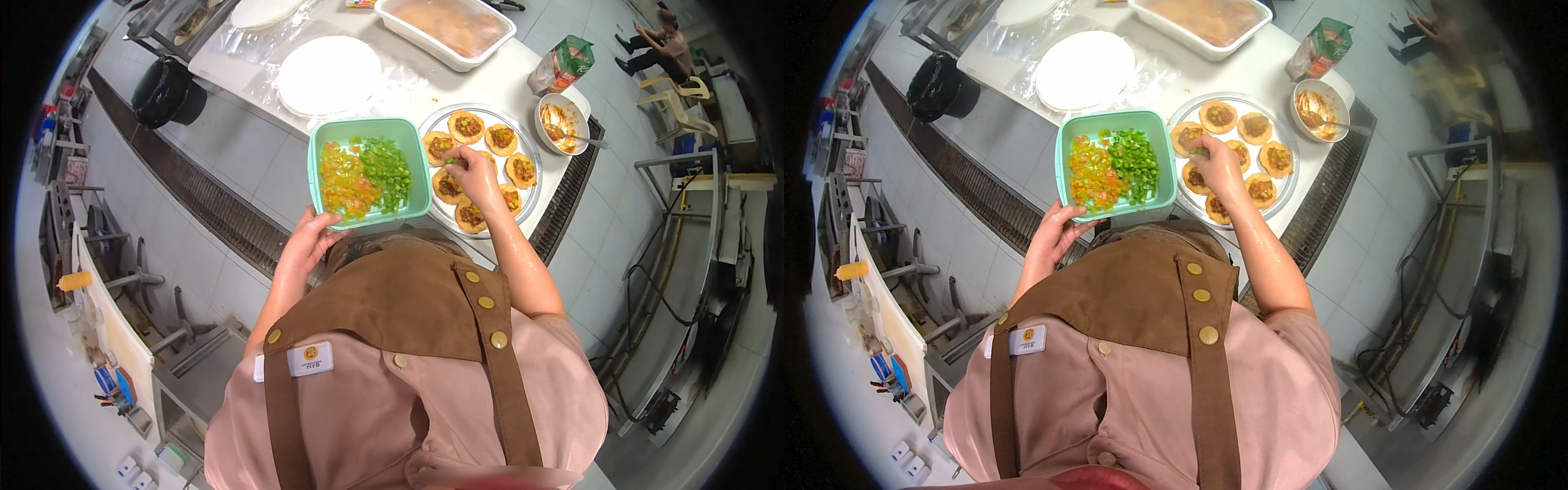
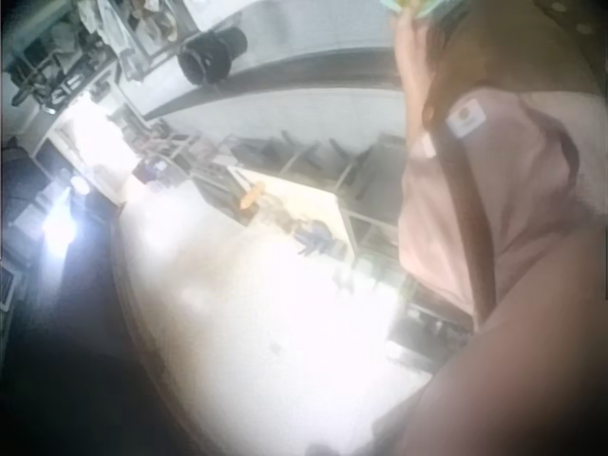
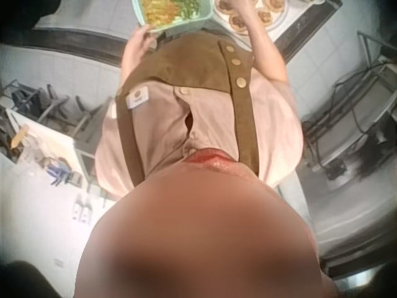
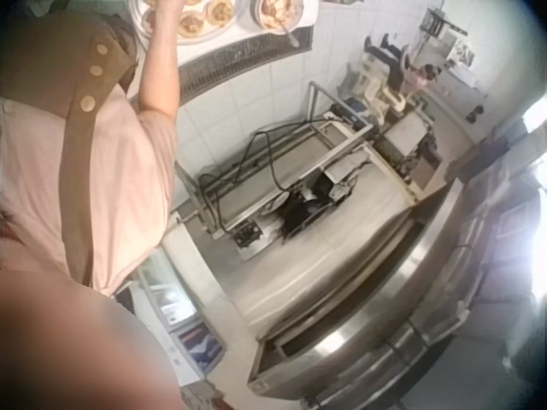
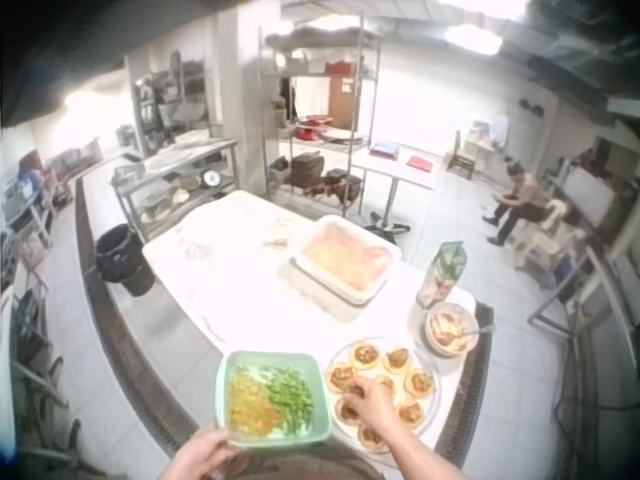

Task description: The person places chopped green and yellow vegetables onto small tartlet shells arranged on a tray. They then retrieve a container of shredded cheese from a refrigerator, grate more cheese into the container, and sprinkle the cheese over the tartlets. Finally, they wash their hands in a sink.

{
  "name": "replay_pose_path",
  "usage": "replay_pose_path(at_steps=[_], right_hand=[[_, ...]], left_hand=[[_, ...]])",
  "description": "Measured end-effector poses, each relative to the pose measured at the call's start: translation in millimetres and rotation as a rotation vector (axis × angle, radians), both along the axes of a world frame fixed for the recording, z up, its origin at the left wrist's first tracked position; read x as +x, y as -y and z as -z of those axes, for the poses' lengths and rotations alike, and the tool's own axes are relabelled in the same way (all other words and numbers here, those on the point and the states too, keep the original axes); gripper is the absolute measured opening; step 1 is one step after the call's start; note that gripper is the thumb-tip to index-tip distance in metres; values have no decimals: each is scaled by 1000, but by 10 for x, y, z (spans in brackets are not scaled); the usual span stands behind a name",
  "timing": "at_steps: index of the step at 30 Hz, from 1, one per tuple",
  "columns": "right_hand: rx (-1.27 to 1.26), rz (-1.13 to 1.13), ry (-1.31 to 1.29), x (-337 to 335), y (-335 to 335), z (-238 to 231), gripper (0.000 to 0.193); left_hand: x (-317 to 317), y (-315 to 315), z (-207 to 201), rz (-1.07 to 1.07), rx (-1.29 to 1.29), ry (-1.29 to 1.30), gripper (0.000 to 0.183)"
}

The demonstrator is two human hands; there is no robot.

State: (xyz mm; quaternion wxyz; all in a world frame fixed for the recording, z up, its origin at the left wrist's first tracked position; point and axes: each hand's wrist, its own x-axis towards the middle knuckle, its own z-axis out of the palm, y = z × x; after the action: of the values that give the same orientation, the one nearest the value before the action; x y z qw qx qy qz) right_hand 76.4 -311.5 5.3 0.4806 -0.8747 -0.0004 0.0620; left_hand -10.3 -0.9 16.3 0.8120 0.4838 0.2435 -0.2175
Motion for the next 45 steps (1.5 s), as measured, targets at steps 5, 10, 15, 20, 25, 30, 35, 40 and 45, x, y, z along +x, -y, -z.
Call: replay_pose_path(at_steps=[5, 10, 15, 20, 25, 30, 35, 40, 45], right_hand=[[-327, -75, 170, -151, 110, 322, 16], [-439, -138, 237, -212, 95, 420, 18], [-477, -168, 210, -235, 90, 328, 20], [-440, -142, 194, -242, 113, 271, 22], [-307, -100, 154, -147, 164, 234, 21], [-200, -37, 155, 246, 85, 245, 19], [-327, -169, 316, 580, -123, 420, 15], [-483, -252, 384, 644, -74, 549, 9], [-339, -217, 388, 685, 31, 590, 12]], left_hand=[[10, -98, 58, -46, -40, 41, 55], [27, -125, 67, -30, -7, 31, 55], [28, -119, 67, -24, 1, 4, 55], [33, -111, 92, -10, -12, 7, 56], [34, -106, 92, -22, -10, 17, 57], [37, -81, 61, -18, 6, 13, 58], [33, -80, 41, 1, -16, 40, 57], [11, -37, 103, -43, -40, 47, 57], [28, 22, 153, -78, -12, 0, 55]])
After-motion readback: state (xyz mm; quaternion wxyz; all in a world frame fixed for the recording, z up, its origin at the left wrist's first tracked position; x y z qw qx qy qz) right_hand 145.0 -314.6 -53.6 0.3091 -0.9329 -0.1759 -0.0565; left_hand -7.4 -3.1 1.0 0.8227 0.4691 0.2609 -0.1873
